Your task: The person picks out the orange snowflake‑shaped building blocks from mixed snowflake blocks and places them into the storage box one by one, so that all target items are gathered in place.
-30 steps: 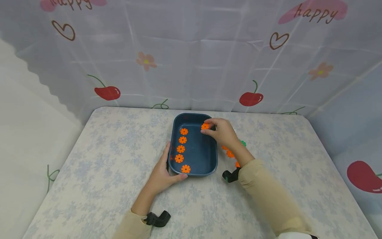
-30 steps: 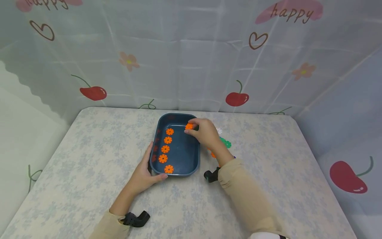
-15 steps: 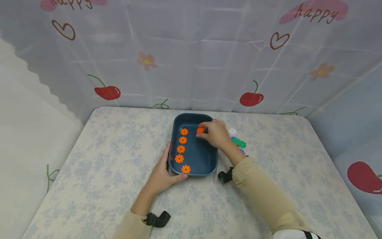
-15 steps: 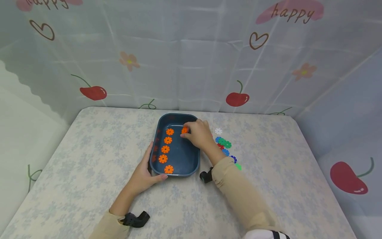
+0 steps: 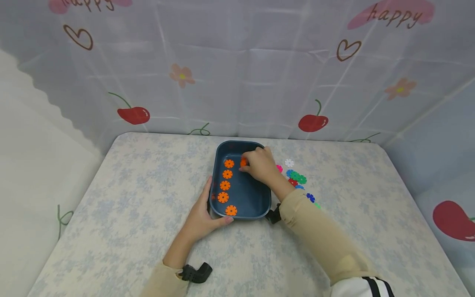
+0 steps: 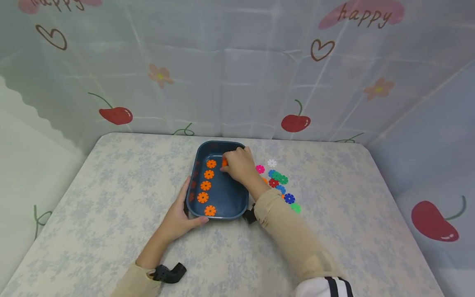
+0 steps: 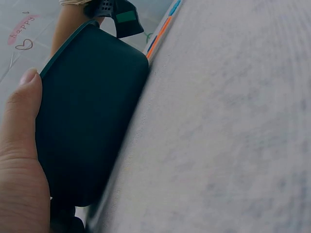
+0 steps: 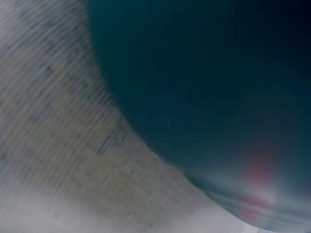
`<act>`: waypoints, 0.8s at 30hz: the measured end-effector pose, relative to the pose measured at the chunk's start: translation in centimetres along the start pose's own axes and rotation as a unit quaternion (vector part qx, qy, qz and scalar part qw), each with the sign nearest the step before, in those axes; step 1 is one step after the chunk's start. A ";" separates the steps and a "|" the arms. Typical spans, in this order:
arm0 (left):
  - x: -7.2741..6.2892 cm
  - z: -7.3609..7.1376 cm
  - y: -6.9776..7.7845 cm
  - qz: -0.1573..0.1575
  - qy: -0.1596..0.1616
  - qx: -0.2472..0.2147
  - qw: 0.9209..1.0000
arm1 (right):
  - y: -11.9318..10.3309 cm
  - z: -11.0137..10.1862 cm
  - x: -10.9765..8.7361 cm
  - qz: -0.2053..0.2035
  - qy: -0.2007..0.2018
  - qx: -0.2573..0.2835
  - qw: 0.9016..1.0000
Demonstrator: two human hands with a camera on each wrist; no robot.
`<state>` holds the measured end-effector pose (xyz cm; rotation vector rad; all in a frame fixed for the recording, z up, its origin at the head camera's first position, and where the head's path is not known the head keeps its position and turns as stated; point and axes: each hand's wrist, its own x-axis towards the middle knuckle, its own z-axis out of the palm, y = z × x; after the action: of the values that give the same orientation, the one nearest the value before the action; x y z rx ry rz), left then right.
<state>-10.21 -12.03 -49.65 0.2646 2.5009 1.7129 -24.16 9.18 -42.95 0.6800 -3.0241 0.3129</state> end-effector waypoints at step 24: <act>0.0 0.0 -0.1 0.004 0.001 -0.002 1.000 | -0.4 0.9 0.5 0.033 -0.018 -0.089 0.995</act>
<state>-10.23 -12.06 -49.79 0.2733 2.5014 1.7202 -24.46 8.39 -43.73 0.5790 -3.0633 0.0310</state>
